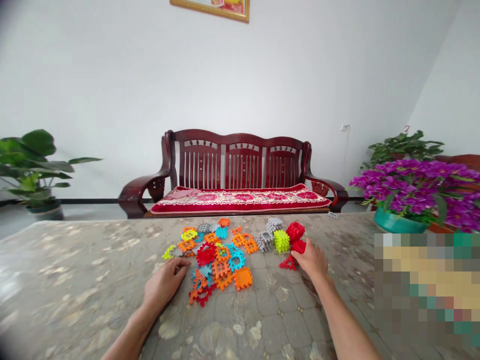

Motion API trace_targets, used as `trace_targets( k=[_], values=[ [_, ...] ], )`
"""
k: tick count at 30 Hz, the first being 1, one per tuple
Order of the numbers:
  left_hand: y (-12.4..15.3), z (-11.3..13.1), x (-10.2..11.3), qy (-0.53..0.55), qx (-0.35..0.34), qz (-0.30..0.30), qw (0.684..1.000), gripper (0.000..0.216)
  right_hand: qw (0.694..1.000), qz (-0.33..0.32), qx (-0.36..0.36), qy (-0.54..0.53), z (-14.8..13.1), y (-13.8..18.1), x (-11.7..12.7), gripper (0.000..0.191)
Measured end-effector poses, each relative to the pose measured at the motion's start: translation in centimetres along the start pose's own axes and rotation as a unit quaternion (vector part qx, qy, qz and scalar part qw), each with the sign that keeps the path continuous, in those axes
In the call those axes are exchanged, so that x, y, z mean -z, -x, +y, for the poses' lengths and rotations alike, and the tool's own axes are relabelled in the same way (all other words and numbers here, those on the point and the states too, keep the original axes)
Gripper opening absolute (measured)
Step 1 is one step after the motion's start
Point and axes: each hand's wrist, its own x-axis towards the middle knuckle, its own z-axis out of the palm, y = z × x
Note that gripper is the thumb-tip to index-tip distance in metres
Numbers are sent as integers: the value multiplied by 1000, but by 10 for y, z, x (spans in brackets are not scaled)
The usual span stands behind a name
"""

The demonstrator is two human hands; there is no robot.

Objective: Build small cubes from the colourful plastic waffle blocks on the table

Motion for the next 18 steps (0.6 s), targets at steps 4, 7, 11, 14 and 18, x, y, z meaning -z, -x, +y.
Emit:
trace_targets(
  k=[4, 7, 11, 14, 18],
  values=[
    [2, 3, 2, -2, 4, 0, 1000, 27, 995, 95, 10, -21, -12, 9, 7, 64],
    [3, 4, 3, -1, 9, 3, 1000, 27, 984, 113, 79, -113, -38, 24, 7, 46],
    [2, 4, 1, 2, 14, 5, 1000, 27, 952, 12, 194, -238, -92, 60, 2, 35],
    [2, 3, 0, 5, 13, 10, 1000, 26, 933, -44, 260, -247, -138, 88, 1, 37],
    [3, 4, 1, 9, 6, 10, 1000, 27, 912, -79, 319, -248, -190, 108, 1, 39]
  ],
)
